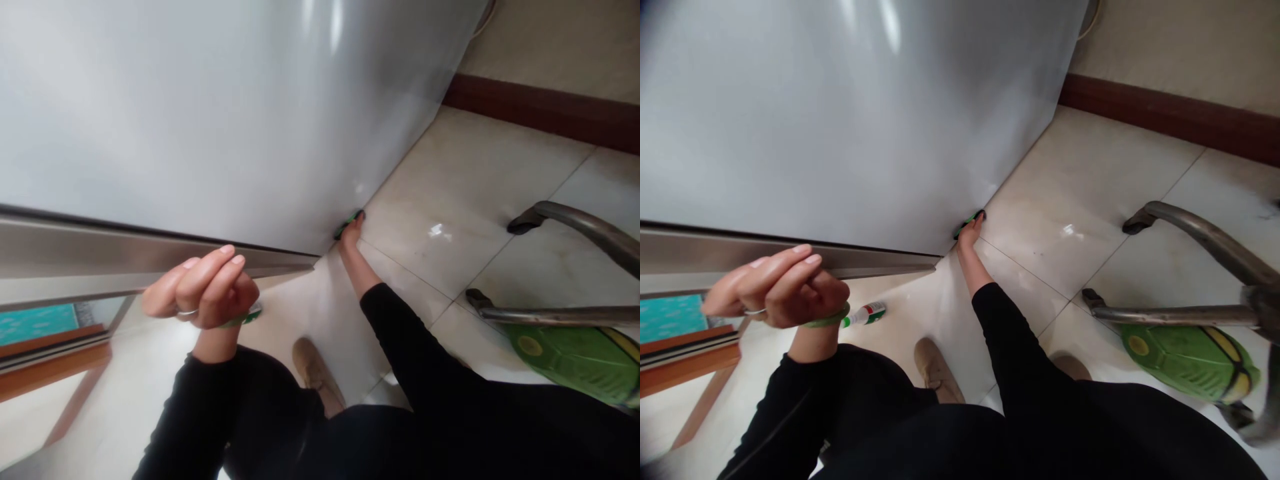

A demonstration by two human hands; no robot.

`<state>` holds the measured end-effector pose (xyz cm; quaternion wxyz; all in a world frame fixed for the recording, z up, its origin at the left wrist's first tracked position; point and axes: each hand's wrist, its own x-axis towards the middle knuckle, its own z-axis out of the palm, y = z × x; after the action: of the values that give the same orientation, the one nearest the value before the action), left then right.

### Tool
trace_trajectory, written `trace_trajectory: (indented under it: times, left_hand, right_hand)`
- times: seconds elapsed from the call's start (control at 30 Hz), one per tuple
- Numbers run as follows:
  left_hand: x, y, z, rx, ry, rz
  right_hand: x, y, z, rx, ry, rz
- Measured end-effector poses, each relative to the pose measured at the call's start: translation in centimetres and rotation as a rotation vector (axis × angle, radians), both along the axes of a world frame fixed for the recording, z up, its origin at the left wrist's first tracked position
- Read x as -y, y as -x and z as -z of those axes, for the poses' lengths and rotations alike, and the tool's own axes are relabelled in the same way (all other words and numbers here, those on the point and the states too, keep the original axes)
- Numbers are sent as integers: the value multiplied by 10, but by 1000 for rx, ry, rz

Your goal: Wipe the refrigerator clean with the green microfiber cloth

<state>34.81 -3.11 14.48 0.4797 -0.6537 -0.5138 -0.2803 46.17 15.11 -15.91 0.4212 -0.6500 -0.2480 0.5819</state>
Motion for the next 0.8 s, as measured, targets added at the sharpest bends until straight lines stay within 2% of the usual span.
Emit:
trace_trajectory:
  times: [0.1, 0.2, 0.3, 0.4, 0.47, 0.5, 0.53, 0.6, 0.7, 0.8]
  left_hand:
    - [-9, -15, -5, -31, -5, -21]
    - [-16, -24, -8, -48, -34, -15]
    - [-20, -28, -12, -79, -27, 15]
    - [-20, -28, -15, -68, 8, 15]
    - [-17, -26, -13, -70, 17, 8]
    - [-14, -23, -11, -66, 22, -10]
    - [-11, -20, -8, -50, 29, -45]
    - [-6, -12, 0, 22, 57, -133]
    - [1, -2, 11, 140, 79, -196]
    - [3, 4, 18, 202, 72, -237]
  right_hand:
    - [15, 10, -18, -5, 1, -1]
    - [10, 12, -50, 8, -97, -7]
    - [16, 11, -99, 80, -386, 0]
    - [48, 11, -155, 156, -737, -70]
    - [70, 13, -182, 196, -922, -116]
    - [76, 15, -188, 218, -984, -133]
    - [79, 16, -188, 237, -1019, -152]
    - [70, 18, -174, 260, -998, -182]
    - [34, 14, -126, 240, -808, -130]
    - [-4, 4, -72, 156, -511, -33]
